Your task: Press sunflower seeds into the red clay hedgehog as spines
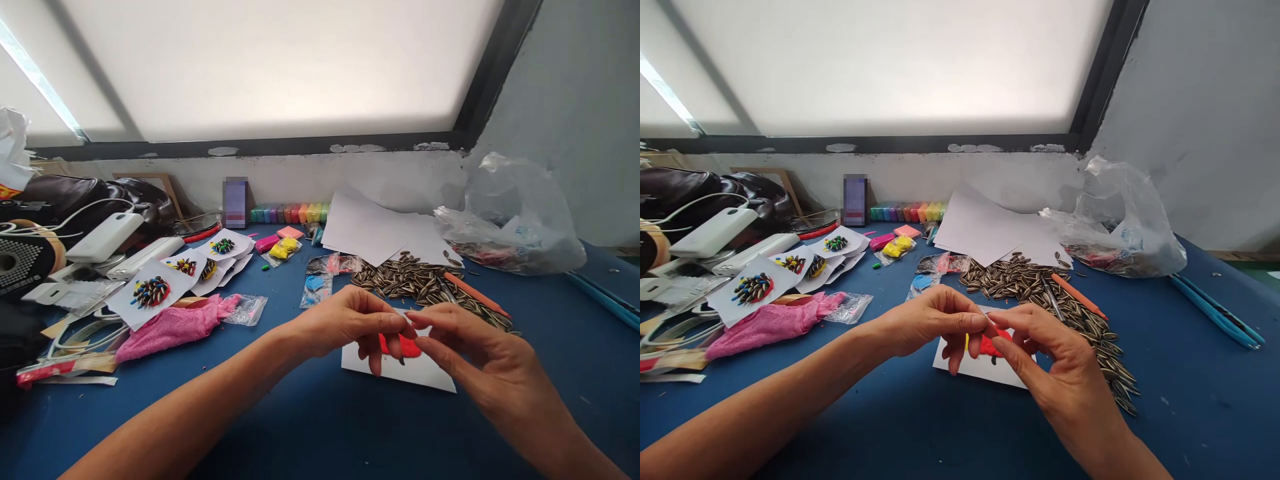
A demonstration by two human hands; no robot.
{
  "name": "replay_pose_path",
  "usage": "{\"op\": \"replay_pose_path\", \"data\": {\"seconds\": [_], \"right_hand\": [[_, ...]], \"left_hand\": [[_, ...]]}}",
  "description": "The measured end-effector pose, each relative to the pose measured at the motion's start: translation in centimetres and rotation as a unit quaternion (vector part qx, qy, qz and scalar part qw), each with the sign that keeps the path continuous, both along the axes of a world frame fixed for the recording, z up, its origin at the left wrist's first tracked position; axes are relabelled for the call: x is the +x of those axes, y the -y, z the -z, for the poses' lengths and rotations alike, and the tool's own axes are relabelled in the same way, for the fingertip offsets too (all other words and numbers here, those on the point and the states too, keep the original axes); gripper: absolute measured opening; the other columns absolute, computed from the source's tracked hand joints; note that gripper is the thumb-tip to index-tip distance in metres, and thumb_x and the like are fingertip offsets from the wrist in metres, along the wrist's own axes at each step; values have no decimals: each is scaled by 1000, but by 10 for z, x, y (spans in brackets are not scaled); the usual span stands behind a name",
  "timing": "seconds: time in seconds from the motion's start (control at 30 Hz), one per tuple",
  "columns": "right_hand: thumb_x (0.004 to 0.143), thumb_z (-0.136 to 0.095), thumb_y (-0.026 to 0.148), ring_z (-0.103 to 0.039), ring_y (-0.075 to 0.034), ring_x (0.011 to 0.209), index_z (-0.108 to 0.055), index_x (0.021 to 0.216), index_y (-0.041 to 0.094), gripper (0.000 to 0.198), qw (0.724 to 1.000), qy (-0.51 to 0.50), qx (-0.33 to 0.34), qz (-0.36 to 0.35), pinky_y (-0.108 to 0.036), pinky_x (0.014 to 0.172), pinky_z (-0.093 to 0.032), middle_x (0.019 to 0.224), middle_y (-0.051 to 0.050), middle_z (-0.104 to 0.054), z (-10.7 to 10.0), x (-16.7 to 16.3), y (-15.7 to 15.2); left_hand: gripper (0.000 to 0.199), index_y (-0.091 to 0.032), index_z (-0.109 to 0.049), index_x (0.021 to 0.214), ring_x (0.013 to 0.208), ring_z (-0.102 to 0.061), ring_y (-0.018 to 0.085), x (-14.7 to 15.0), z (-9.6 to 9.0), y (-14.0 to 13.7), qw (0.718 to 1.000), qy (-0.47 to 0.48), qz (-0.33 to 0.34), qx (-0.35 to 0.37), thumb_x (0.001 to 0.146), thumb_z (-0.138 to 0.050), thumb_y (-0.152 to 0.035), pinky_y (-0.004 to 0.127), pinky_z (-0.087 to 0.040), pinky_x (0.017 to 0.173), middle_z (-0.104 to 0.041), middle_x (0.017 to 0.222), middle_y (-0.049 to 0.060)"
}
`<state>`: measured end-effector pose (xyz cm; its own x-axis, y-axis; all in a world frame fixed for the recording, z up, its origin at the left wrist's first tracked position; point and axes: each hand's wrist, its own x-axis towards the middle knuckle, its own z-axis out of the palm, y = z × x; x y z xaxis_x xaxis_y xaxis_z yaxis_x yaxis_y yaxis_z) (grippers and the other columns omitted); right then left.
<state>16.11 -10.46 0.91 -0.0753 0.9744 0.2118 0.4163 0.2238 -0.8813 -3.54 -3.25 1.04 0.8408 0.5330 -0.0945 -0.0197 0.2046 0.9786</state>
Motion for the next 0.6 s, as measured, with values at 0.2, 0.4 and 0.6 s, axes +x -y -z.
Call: {"op": "replay_pose_path", "data": {"seconds": [0.2, 0.4, 0.6], "right_hand": [[87, -66, 37, -66, -17, 80, -74, 103, 35, 19, 998, 32, 55, -18, -29, 62, -54, 96, 0, -71, 7, -1, 0], [87, -67, 30, -66, -13, 75, -73, 98, 34, 13, 991, 63, 117, -9, -23, 58, -54, 89, 3, -70, 8, -1, 0], [86, -66, 25, -66, -13, 74, -71, 82, 29, 8, 978, 88, 187, 12, -21, 55, -52, 87, 2, -67, 4, 0, 0]], "left_hand": [[35, -12, -67, 77, 42, -55, 4, 4, 1, 3, 999, -33, -12, -4, 92, -59, -42, 18, -34, 44, -60, 63, -3], [34, -11, -66, 83, 40, -53, 2, 8, -1, 11, 999, -42, -10, -4, 96, -52, -39, 18, -31, 44, -63, 73, -1], [38, -14, -67, 106, 47, -58, 6, 3, -2, 4, 998, -57, 8, 35, 100, -40, -40, 20, -35, 46, -68, 86, 4]]}}
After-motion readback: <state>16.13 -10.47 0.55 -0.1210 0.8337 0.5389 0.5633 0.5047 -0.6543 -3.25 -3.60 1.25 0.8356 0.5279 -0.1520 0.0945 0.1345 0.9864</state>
